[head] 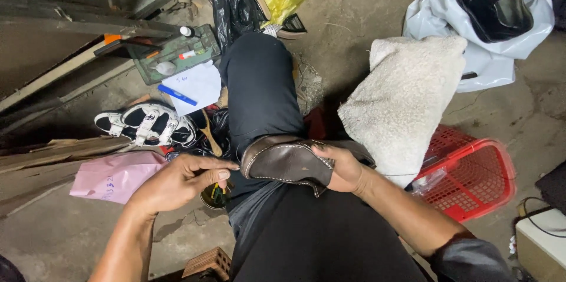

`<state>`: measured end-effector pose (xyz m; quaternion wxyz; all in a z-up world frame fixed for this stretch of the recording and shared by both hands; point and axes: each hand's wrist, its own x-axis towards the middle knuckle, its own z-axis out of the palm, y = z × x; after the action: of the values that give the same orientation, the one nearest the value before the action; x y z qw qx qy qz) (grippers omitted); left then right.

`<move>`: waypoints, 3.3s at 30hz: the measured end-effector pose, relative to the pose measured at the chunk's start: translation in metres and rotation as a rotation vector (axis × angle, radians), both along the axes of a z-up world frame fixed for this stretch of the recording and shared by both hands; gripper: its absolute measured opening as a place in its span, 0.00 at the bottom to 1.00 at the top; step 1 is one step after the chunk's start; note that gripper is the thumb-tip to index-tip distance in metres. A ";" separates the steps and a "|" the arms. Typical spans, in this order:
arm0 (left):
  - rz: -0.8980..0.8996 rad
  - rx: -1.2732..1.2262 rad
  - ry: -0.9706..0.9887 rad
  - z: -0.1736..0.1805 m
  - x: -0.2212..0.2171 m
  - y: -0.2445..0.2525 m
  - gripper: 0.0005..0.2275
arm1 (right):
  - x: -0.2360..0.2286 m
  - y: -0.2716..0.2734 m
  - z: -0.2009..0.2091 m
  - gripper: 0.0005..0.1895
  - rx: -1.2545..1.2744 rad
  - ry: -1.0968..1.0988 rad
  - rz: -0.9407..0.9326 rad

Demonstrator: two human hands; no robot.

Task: The person sews the sole of a brown leather shoe using a needle and thread. They repeatedly push the needle through the sole and pull the thread tight to secure the stitching.

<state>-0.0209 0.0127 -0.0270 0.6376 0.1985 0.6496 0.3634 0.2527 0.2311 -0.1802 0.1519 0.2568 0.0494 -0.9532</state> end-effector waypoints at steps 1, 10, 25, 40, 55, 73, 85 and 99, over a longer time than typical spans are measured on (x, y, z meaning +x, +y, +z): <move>-0.069 -0.083 0.055 0.006 -0.001 0.004 0.14 | 0.001 0.000 -0.002 0.28 -0.005 0.013 0.006; -0.290 -0.327 0.232 0.033 0.003 0.023 0.17 | -0.005 0.002 0.012 0.25 0.009 0.083 0.008; -0.382 -0.224 0.217 0.019 0.002 0.028 0.17 | -0.010 0.008 0.014 0.24 -0.010 0.087 0.104; -0.407 -0.290 0.355 0.034 0.024 0.037 0.18 | -0.013 0.009 0.014 0.18 -0.002 0.099 0.089; -0.124 -0.291 0.698 0.025 0.080 0.016 0.13 | -0.035 0.057 0.116 0.24 0.482 0.171 0.445; -0.552 -0.088 0.678 0.016 0.047 0.012 0.09 | -0.007 0.089 0.109 0.12 1.218 0.269 0.716; -0.405 0.280 1.354 -0.018 0.047 -0.005 0.15 | -0.009 0.086 0.089 0.09 1.053 0.183 0.687; -0.186 -0.022 1.350 -0.004 0.050 -0.010 0.28 | 0.009 0.086 0.067 0.12 1.042 0.255 0.606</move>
<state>0.0295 0.0024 -0.0314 0.1230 0.4304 0.8890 0.0969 0.2620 0.3171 -0.1128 0.2635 0.1560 0.5972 -0.7413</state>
